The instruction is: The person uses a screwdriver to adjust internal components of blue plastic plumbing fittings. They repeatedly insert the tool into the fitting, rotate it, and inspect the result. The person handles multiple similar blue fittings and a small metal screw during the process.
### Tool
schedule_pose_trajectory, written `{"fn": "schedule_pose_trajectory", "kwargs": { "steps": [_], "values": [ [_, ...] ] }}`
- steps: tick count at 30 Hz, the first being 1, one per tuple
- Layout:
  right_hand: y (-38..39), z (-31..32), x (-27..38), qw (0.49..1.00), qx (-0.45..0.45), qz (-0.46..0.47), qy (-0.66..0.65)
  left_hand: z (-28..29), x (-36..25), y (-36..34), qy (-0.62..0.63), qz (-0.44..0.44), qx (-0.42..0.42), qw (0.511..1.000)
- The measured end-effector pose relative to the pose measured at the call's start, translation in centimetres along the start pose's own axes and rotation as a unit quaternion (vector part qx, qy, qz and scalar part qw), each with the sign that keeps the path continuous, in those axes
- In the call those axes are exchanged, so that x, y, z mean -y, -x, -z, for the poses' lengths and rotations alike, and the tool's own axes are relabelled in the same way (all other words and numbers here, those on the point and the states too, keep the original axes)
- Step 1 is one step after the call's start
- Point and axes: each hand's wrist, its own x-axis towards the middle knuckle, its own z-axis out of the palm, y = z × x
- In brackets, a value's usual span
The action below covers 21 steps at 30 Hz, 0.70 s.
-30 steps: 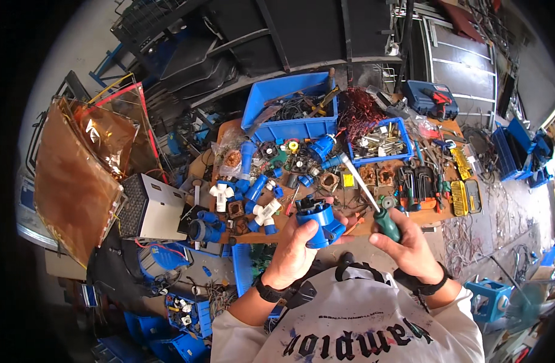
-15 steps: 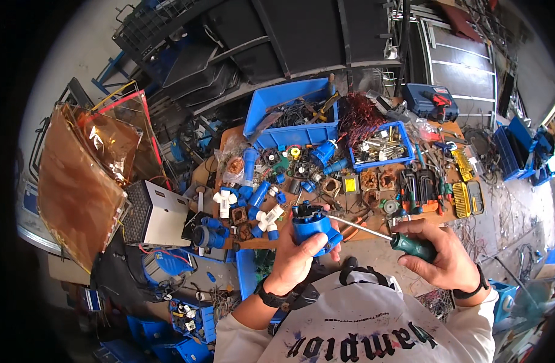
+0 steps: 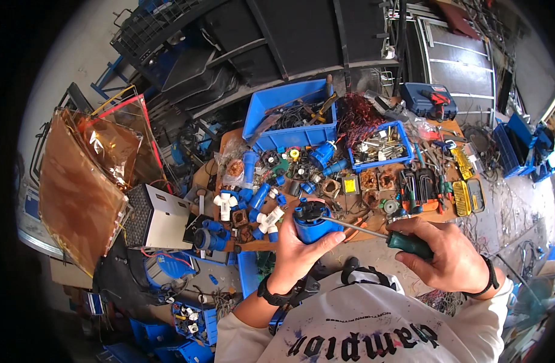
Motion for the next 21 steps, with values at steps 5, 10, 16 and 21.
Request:
{"fn": "schedule_pose_trajectory", "kwargs": {
  "steps": [5, 10, 16, 21],
  "values": [
    [-0.2, 0.3, 1.1, 0.998, 0.007, 0.02, 0.06, -0.7, -0.7, -0.7, 0.025, -0.019, -0.003, 0.999],
    [-0.7, -0.6, 1.9, 0.994, 0.01, 0.033, 0.099, -0.7, -1.0, -1.2, 0.073, 0.014, -0.046, 0.996],
    [-1.2, -3.1, -0.1, 1.0, -0.01, 0.016, 0.013, -0.1, 0.8, -1.5, 0.052, 0.023, -0.101, 0.993],
    [-1.8, -5.0, -1.8, 0.999, -0.042, -0.003, -0.035, -0.6, 0.6, -2.3, 0.081, 0.019, -0.124, 0.989]
  ]
}}
